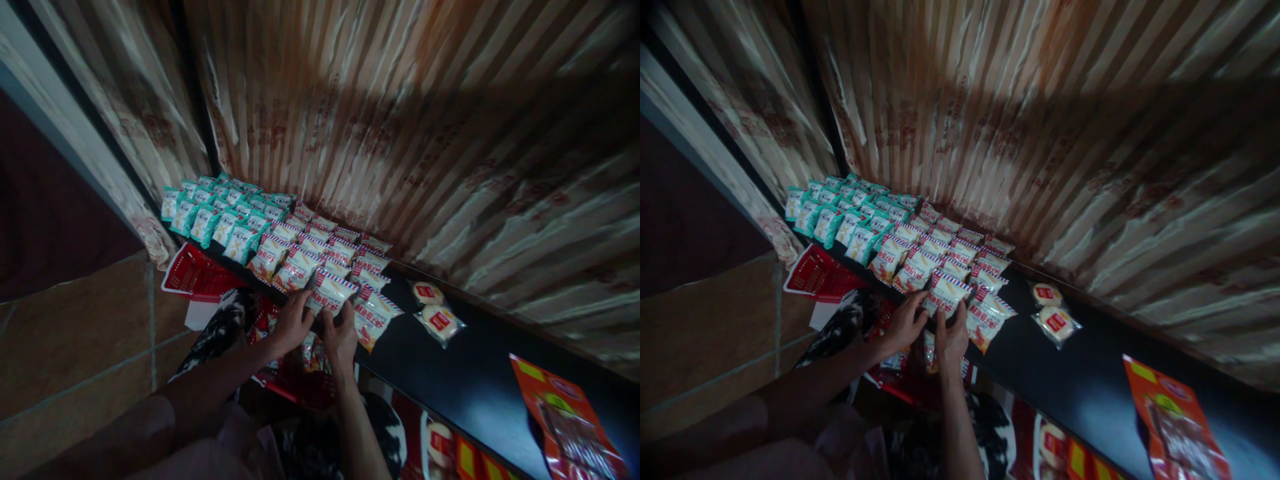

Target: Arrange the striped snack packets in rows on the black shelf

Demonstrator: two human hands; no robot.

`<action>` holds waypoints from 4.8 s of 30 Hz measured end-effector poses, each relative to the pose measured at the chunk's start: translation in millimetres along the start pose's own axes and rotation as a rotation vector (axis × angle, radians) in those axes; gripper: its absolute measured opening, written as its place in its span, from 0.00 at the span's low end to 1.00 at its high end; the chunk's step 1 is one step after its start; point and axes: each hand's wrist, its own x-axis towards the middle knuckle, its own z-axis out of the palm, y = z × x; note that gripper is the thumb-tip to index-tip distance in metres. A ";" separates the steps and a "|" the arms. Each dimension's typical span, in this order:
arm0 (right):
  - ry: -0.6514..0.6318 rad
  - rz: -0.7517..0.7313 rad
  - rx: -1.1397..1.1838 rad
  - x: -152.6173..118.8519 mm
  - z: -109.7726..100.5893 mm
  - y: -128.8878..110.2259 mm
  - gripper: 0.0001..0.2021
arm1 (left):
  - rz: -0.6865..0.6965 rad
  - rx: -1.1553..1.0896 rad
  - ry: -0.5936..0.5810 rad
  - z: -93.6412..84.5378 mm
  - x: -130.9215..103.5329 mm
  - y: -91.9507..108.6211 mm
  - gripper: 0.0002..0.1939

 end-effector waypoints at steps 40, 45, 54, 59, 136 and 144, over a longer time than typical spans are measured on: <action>0.089 -0.124 -0.120 -4.7 7.1 -8.8 0.37 | 0.005 0.063 -0.040 0.5 -15.4 -24.9 0.22; 0.085 -0.149 -0.119 -3.5 11.9 -5.9 0.37 | -0.004 0.139 -0.060 1.2 -14.6 -26.3 0.23; 0.099 -0.206 -0.103 -2.0 15.4 4.6 0.37 | 0.005 0.139 -0.043 4.5 -14.1 -29.7 0.25; 0.097 -0.217 -0.088 0.7 15.2 2.5 0.37 | -0.021 0.130 -0.023 8.9 -14.3 -33.9 0.26; 0.211 0.100 0.002 5.8 -40.6 61.7 0.44 | 0.273 0.436 0.075 23.3 -10.8 -27.1 0.32; 0.139 -0.015 -0.010 10.1 -37.9 59.6 0.42 | 0.304 0.490 0.112 27.1 -10.4 -30.1 0.34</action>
